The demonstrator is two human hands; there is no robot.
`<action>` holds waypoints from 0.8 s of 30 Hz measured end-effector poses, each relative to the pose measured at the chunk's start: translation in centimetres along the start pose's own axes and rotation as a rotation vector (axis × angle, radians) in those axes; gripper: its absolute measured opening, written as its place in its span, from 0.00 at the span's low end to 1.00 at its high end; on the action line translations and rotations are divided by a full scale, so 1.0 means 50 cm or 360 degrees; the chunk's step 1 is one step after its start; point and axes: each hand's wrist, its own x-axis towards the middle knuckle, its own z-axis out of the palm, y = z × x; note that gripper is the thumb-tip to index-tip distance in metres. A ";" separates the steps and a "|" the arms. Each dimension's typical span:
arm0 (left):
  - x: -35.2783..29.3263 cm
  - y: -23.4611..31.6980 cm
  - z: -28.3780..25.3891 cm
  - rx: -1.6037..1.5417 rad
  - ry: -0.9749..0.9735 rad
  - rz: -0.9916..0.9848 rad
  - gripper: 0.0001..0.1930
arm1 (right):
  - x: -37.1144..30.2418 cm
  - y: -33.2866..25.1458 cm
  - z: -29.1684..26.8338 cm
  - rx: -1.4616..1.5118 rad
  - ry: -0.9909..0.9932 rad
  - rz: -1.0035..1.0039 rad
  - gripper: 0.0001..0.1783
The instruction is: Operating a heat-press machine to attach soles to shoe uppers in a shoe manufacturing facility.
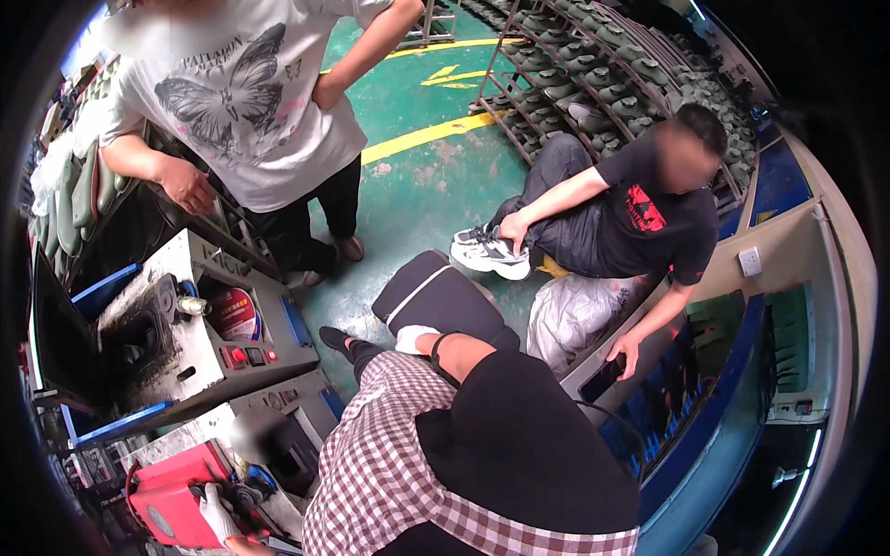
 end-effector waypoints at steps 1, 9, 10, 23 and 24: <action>-0.001 0.003 0.002 0.0011 -0.0002 0.0034 0.20 | -0.003 -0.004 -0.005 0.0018 0.0005 0.0047 0.23; -0.037 0.031 0.005 0.0009 0.0008 -0.0011 0.19 | -0.016 -0.013 -0.007 -0.0041 -0.0016 0.0052 0.24; -0.039 0.028 0.003 -0.0005 0.0008 -0.0033 0.19 | -0.015 -0.016 -0.009 -0.0040 -0.0040 0.0047 0.23; -0.049 0.029 0.006 -0.0011 0.0001 -0.0045 0.18 | -0.004 -0.034 -0.015 -0.0091 -0.0138 0.0000 0.25; -0.051 0.026 0.003 -0.0020 -0.0001 -0.0045 0.18 | -0.002 -0.039 -0.016 -0.0102 -0.0141 0.0001 0.25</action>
